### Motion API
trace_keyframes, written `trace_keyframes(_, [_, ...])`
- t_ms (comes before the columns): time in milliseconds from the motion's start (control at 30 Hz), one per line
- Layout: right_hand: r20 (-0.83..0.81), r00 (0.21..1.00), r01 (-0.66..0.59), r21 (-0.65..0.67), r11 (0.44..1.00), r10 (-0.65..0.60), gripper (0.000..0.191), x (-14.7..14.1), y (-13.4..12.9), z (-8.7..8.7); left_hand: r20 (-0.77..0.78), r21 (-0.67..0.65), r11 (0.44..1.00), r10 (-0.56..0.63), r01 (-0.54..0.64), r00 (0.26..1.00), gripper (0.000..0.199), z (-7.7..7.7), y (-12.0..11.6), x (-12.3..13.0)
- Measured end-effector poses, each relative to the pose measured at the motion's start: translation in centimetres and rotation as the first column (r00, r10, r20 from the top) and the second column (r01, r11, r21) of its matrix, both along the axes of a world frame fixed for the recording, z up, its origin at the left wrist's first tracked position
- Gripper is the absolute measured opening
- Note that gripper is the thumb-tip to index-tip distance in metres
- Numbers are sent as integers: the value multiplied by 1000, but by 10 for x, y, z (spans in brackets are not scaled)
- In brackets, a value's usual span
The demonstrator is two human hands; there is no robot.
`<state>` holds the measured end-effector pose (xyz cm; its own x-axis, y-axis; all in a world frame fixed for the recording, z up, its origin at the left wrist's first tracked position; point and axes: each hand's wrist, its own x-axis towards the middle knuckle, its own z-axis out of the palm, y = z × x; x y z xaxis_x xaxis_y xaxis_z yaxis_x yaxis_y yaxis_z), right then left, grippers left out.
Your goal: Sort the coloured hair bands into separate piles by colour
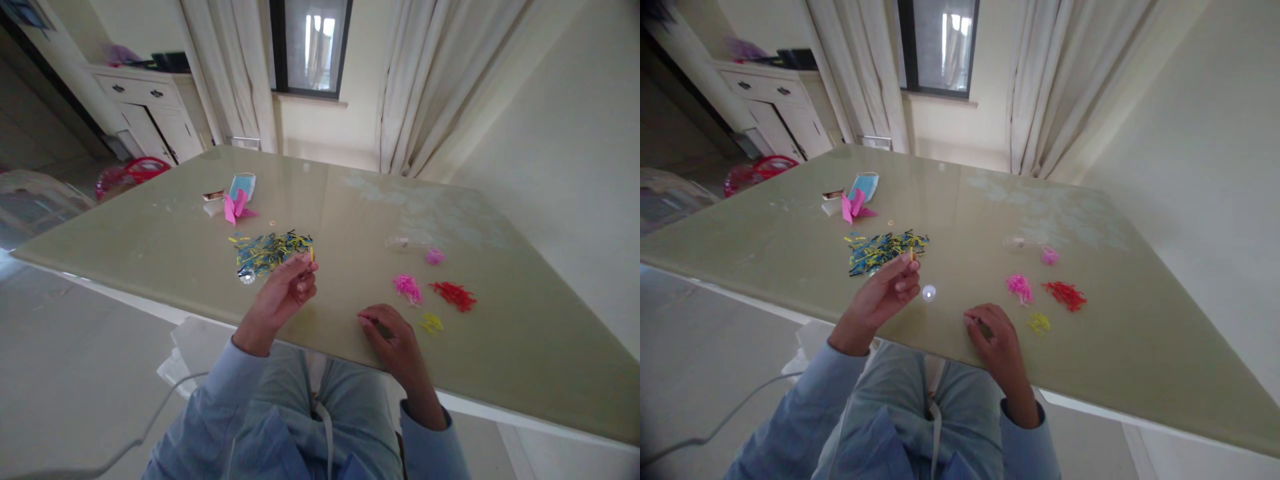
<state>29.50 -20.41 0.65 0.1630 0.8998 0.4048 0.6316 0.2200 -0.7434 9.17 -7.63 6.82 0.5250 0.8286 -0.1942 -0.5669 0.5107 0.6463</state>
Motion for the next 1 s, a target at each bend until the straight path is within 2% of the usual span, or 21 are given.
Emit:
trace_keyframes(100, [1, 1000, -3, -17, 1000, 3, 14, 0, -1, 1, 194, -137, 983, -92, 120, 977, 25, 2, -17, 13])
trace_keyframes(167, [3, 1000, -12, -27, 1000, 12, 14, -1, -1, 2, 253, -173, 966, -145, 192, 957, 22, 3, -26, 21])
trace_keyframes(267, [1, 1000, -13, -37, 999, 13, 15, -1, -2, 3, 268, -184, 949, -201, 255, 942, 18, 6, -38, 29])
trace_keyframes(467, [-12, 1000, -15, -40, 999, 15, 12, -2, -2, 2, 236, -126, 954, -236, 271, 943, 21, 15, -47, 36])
trace_keyframes(633, [-10, 1000, -4, -14, 1000, 4, 12, -3, -1, 2, 108, -31, 972, -230, 234, 967, 23, 18, -48, 48])
trace_keyframes(700, [-15, 1000, -1, -5, 1000, 1, 13, -3, -1, 3, -33, 72, 979, -190, 192, 981, 26, 15, -46, 61])
trace_keyframes(767, [-18, 1000, 11, -9, 1000, -11, 13, -3, -1, 2, -228, 237, 956, -121, 175, 966, 27, 9, -44, 78])
trace_keyframes(833, [-24, 1000, 17, -27, 999, -17, 13, -3, -1, 0, -420, 427, 872, -41, 238, 907, 19, 3, -41, 98])
trace_keyframes(867, [-22, 1000, 19, -35, 999, -20, 16, -3, 0, -1, -499, 522, 797, -3, 303, 867, 13, 0, -41, 107])
trace_keyframes(933, [9, 998, 60, -36, 998, -60, 33, -4, 1, -6, -611, 662, 591, 69, 461, 788, 7, -5, -39, 125])
trace_keyframes(1000, [84, 989, 127, -25, 992, -124, 48, -5, 2, -12, -677, 709, 378, 131, 595, 724, 10, -9, -36, 139])
